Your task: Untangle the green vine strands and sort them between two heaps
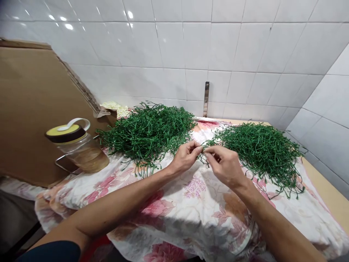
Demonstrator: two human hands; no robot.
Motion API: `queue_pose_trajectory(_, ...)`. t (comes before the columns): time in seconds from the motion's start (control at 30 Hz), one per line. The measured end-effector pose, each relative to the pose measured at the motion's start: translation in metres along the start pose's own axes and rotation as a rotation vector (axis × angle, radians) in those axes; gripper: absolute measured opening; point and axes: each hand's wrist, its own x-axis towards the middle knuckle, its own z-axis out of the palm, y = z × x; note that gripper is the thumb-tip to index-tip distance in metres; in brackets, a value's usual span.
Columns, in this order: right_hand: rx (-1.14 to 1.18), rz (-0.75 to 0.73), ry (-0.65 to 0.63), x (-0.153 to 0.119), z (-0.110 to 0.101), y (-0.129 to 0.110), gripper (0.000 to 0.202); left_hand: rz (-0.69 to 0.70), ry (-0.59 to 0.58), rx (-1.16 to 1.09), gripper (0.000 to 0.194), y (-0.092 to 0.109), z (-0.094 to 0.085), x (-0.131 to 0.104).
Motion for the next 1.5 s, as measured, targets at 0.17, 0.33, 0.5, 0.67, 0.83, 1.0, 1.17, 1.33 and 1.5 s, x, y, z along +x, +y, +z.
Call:
queue_pose_trajectory(0.17,-0.013,-0.022,0.139,0.005,-0.012,0.0,0.016,0.055,-0.105,0.075,0.03,0.003,-0.001,-0.004)
queue_pose_trajectory(0.33,-0.162,-0.033,0.012,0.005,-0.008,0.01,0.014,0.013,-0.126,0.024,0.031,0.001,0.002,-0.005)
queue_pose_trajectory(0.5,-0.164,0.012,0.084,0.005,-0.008,0.011,0.013,-0.044,-0.053,-0.036,0.03,-0.006,0.006,-0.004)
queue_pose_trajectory(0.67,-0.221,-0.127,0.091,0.001,-0.007,0.003,0.014,-0.017,-0.013,-0.022,0.027,-0.007,0.007,-0.003)
queue_pose_trajectory(0.83,-0.212,-0.096,0.032,-0.002,-0.002,0.005,0.014,0.013,-0.048,-0.018,0.028,-0.001,0.004,-0.002)
queue_pose_trajectory(1.0,-0.052,0.162,-0.013,0.0,0.0,0.013,0.017,-0.086,-0.067,-0.104,0.033,0.004,0.003,-0.002)
queue_pose_trajectory(1.17,0.092,0.254,-0.11,0.005,-0.004,0.013,0.03,-0.119,-0.116,-0.145,0.037,0.007,0.003,-0.004)
queue_pose_trajectory(1.33,0.196,0.267,-0.301,0.01,-0.011,0.02,0.037,-0.142,-0.156,-0.2,0.036,0.009,0.003,-0.005)
queue_pose_trajectory(1.5,0.378,0.432,-0.326,0.011,-0.014,0.025,0.044,-0.095,-0.143,-0.167,0.032,0.011,0.003,-0.005)
